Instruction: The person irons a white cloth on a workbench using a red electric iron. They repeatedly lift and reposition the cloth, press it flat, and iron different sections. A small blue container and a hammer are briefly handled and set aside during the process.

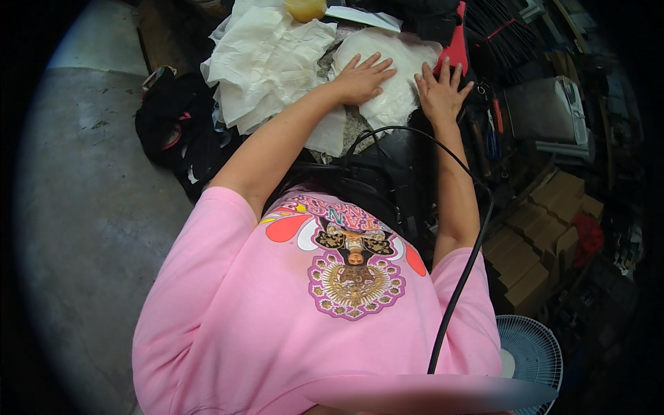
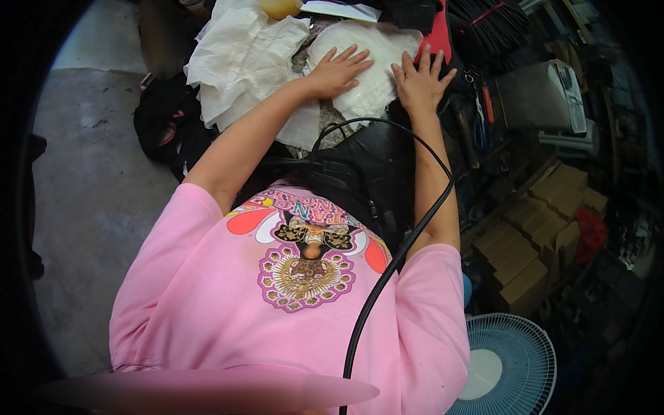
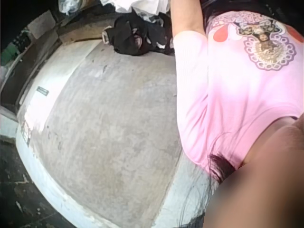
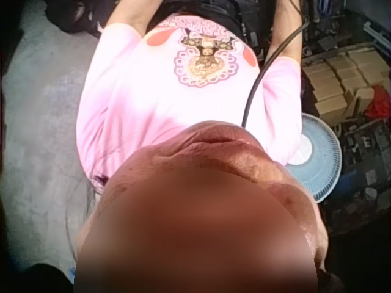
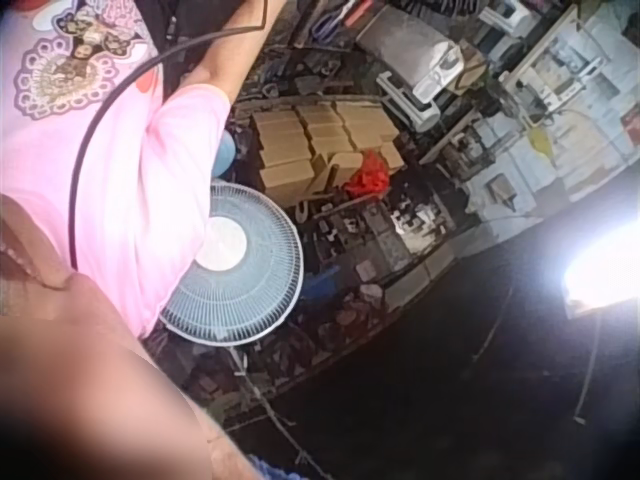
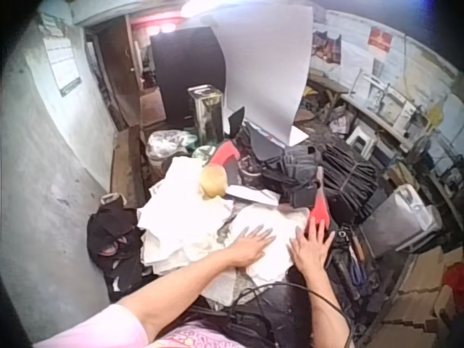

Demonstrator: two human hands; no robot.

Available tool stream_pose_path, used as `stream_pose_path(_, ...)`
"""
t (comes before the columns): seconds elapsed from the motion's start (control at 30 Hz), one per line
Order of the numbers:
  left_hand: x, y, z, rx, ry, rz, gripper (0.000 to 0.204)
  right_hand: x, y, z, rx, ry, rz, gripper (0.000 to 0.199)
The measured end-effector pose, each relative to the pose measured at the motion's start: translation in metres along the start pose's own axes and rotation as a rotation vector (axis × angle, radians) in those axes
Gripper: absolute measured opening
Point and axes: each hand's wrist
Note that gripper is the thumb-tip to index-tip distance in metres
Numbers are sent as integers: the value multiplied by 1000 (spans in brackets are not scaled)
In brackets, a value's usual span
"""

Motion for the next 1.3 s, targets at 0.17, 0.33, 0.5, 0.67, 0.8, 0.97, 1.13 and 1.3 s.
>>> stream_pose_path(0.17, 0, -2, 0, -16, -3, -21, 63, 2, 4, -3, -23, -87, -167, 53)
stream_pose_path(0.33, -1, -6, 1, -55, -9, -36, 61, 12, 12, -3, -307, -373, -361, 56)
stream_pose_path(0.5, -1, -8, 2, -39, -15, -61, 61, 46, 18, 23, -235, 119, -100, 42)
stream_pose_path(0.67, -1, -10, 2, -75, -13, -70, 62, 85, 31, 27, -509, 211, 86, 35)
stream_pose_path(0.8, -2, -12, 2, -90, 2, -67, 62, 86, 39, 10, -545, 226, 94, 32)
stream_pose_path(0.97, -3, -12, 2, -63, 4, -59, 61, 74, 32, 27, -548, 232, -15, 37)
stream_pose_path(1.13, -3, 12, 3, 342, -46, -289, 47, 86, 31, 39, -472, 256, 62, 38)
stream_pose_path(1.3, 17, 32, -9, 62, 156, -469, 34, 97, 34, 31, -604, 197, -34, 33)
Point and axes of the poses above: each hand's wrist, its own x-axis away from the middle knuckle, its own y-axis out of the back of the hand, z = x × y, and after that the axes turned 2 degrees about -x, right-handed
